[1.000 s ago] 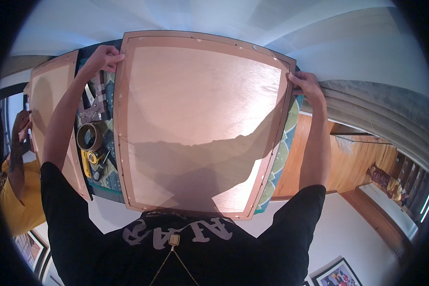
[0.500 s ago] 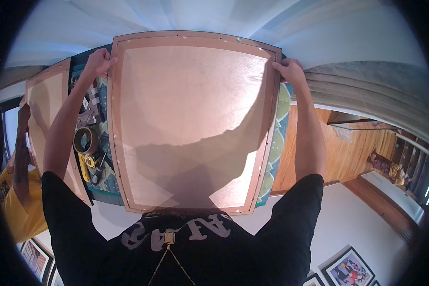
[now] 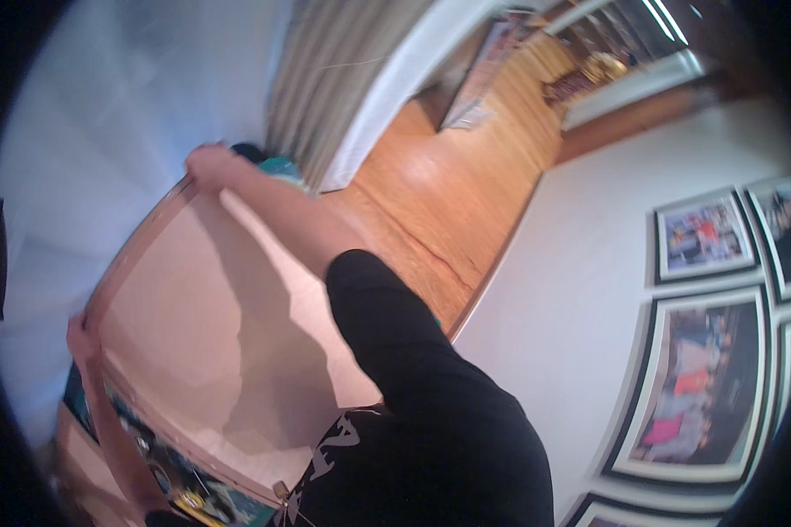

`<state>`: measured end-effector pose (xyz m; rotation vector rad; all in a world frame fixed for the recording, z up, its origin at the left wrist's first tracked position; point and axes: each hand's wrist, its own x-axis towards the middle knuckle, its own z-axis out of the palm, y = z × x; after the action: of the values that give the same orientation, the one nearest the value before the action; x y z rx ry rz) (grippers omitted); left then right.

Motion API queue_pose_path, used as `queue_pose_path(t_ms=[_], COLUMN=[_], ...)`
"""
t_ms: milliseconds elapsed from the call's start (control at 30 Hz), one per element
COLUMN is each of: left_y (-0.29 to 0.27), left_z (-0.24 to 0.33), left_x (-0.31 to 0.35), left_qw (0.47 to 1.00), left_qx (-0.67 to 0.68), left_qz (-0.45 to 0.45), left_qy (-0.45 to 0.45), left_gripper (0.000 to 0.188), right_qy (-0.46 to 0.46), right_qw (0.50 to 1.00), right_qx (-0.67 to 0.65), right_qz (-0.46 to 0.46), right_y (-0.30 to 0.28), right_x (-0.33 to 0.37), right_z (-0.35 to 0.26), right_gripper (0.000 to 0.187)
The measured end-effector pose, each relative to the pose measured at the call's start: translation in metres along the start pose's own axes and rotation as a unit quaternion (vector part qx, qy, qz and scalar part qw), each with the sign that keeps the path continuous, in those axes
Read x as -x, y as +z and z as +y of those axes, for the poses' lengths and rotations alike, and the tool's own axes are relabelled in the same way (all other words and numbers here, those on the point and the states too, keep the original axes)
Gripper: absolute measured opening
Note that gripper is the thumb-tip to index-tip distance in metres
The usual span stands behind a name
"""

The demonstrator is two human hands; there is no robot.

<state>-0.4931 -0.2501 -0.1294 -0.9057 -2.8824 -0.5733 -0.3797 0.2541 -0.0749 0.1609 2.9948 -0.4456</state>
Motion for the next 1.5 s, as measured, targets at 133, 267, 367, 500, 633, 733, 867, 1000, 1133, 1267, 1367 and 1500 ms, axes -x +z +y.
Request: queue_pose_path(t_ms=[133, 267, 367, 500, 633, 733, 867, 1000, 1133, 1267, 1367, 1500], left_y=[-0.021, -0.018, -0.022, 0.001, -0.012, -0.025, -0.032, -0.032, -0.025, -0.037, -0.026, -0.011], left_z=[0.041, 0.048, 0.046, -0.008, 0.037, 0.060, 0.087, 0.096, 0.095, 0.122, 0.142, 0.184], left_x=[-0.014, -0.007, -0.005, 0.009, 0.010, 0.010, 0.019, 0.023, 0.018, 0.003, -0.016, -0.036], left_qw=[0.999, 0.998, 0.999, 0.994, 0.984, 0.986, 0.998, 0.998, 0.993, 0.974, 0.985, 1.000], left_qx=[-0.012, -0.001, 0.026, -0.061, -0.102, -0.086, -0.042, -0.060, -0.112, -0.216, -0.162, 0.012], left_qz=[-0.029, -0.026, -0.010, 0.019, 0.055, 0.045, 0.017, 0.018, 0.018, -0.072, -0.055, -0.013], left_qy=[-0.039, -0.055, -0.030, 0.093, 0.138, 0.132, 0.039, 0.029, 0.042, 0.002, -0.004, -0.023], left_gripper=[0.025, 0.023, 0.019, 0.018, 0.016, 0.008, 0.014, 0.014, 0.015, 0.014, 0.017, 0.019], right_qy=[-0.012, -0.004, -0.011, -0.004, 0.014, 0.011, -0.045, -0.046, -0.032, -0.051, -0.109, -0.113], right_qw=[0.999, 0.999, 0.999, 1.000, 0.997, 0.998, 0.993, 0.992, 0.993, 0.985, 0.979, 0.977], right_qx=[-0.027, -0.040, -0.038, -0.007, -0.037, -0.057, -0.006, -0.005, -0.008, 0.055, -0.043, -0.136], right_qz=[0.020, 0.009, 0.003, -0.002, -0.062, 0.023, 0.109, 0.114, 0.114, 0.156, 0.169, 0.123], right_y=[-0.012, -0.002, -0.006, -0.008, -0.006, -0.013, 0.011, 0.015, 0.013, 0.002, 0.004, 0.016], right_x=[0.010, 0.020, 0.018, 0.014, 0.028, 0.046, 0.047, 0.051, 0.055, 0.055, 0.045, 0.026], right_z=[0.012, 0.014, 0.011, 0.001, 0.007, -0.012, 0.002, 0.004, 0.004, -0.015, -0.057, -0.093], right_gripper=[0.020, 0.018, 0.017, 0.017, 0.022, 0.019, 0.022, 0.026, 0.025, 0.023, 0.021, 0.022])
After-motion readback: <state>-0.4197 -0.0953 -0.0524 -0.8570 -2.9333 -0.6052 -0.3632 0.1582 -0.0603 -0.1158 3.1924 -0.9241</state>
